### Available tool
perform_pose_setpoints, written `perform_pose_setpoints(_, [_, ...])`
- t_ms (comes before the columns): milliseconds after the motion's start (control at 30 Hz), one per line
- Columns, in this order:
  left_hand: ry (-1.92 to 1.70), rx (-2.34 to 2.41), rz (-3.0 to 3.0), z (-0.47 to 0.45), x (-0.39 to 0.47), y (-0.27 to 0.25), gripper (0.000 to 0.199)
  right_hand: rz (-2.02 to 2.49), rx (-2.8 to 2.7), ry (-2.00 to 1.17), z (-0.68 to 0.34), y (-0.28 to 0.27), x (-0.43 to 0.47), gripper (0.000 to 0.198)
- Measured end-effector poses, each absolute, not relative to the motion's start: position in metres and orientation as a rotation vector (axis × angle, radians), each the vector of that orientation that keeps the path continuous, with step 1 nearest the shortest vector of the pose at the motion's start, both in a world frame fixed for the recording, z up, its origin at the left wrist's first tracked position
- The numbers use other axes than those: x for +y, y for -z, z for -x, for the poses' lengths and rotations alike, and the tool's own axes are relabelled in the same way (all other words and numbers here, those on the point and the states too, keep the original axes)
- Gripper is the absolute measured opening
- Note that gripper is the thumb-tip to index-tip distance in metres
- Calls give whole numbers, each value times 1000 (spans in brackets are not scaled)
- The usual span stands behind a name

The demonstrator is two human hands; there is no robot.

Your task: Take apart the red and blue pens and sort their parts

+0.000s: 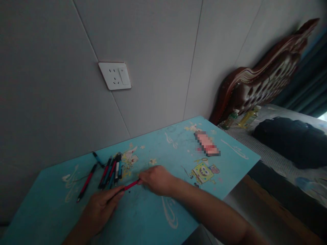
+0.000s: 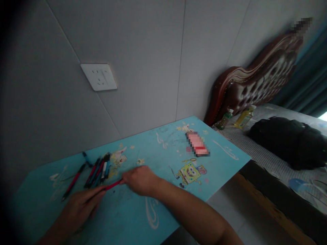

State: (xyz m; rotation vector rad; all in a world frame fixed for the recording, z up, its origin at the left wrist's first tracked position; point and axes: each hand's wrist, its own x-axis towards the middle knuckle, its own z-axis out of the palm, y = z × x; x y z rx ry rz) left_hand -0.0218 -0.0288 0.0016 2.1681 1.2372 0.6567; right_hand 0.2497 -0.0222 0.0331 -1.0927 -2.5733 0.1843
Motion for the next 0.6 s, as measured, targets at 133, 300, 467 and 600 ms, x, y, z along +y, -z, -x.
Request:
perform_pose_setpoints(133, [-521,1237,-1931,20,-29,-3,40,1103,-2521,-117,-246,-35,-22,33])
perform_pose_setpoints(300, [-876,1290,-2539,5,-24,-14,29,1263,-2521,-229,-239,-32,-24,37])
perform_pose_setpoints(467, [-577,1274,-3106,-28,-32,-24,22,1286,-2478,-525,-236,-26,-27,40])
perform_pose_setpoints(600, [-202,1462,-3046,-38,-43,-19,17,1214,-2490,-674,-236,-23,-27,41])
